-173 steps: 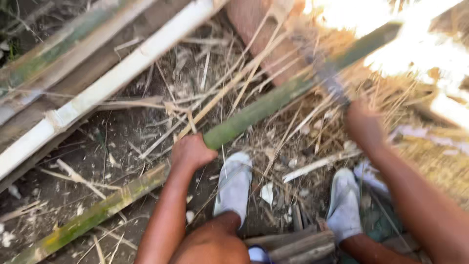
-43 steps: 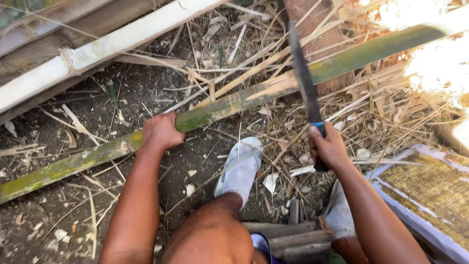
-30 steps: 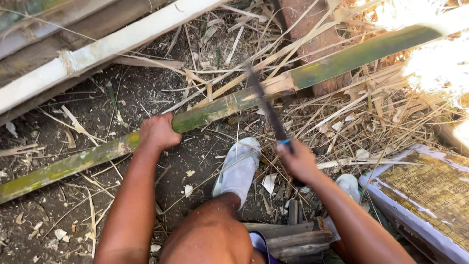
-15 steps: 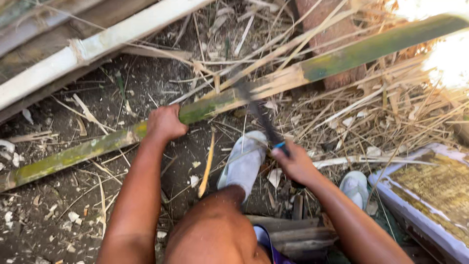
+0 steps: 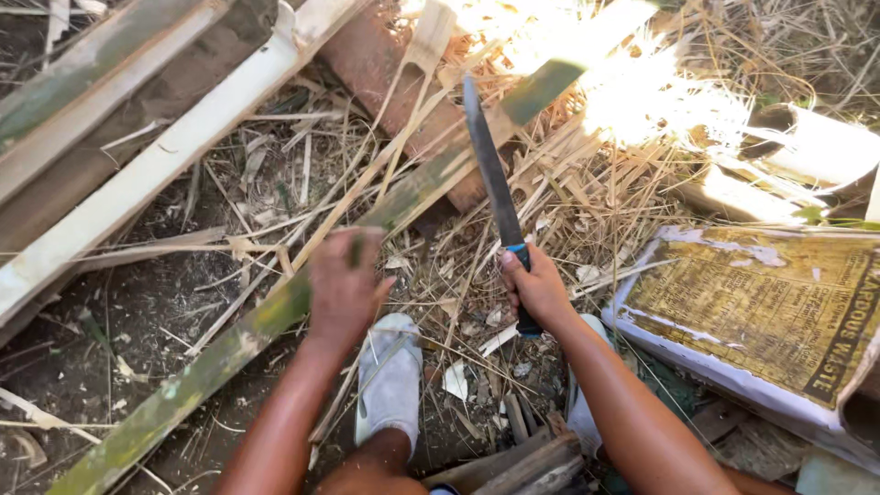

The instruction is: The person uses a machete to split a long bamboo pole into thinner strips. They hold the bamboo with one hand and repeatedly strike it with the machete to separate the layers.

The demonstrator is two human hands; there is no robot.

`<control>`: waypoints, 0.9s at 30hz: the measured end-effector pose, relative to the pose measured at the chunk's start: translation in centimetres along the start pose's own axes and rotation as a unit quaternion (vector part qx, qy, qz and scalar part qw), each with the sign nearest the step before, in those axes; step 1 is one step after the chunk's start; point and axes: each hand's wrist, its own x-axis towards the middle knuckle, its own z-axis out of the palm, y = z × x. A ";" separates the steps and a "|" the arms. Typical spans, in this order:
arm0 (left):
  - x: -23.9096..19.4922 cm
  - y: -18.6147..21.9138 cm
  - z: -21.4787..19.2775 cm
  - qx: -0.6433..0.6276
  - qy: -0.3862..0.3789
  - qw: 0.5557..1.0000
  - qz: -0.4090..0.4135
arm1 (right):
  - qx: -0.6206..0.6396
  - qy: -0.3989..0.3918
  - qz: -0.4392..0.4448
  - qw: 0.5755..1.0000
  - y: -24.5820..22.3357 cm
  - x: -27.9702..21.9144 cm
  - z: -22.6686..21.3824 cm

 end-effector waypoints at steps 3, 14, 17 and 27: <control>1.9 2.7 0.3 -0.148 -0.068 0.975 0.151 | -0.050 0.009 0.001 0.999 0.9 0.1 -0.5; -6.7 -3.8 -9.1 0.016 -0.286 0.908 -0.307 | -0.036 -0.001 -0.041 0.999 0.3 -1.1 0.5; -10.7 -9.5 -9.2 0.111 -0.297 0.857 -0.406 | -0.025 0.020 -0.105 0.994 0.5 -2.5 0.8; -4.8 -4.6 -2.7 -0.003 -0.153 0.965 -0.212 | -0.055 -0.076 -0.034 0.995 -0.5 -2.2 5.9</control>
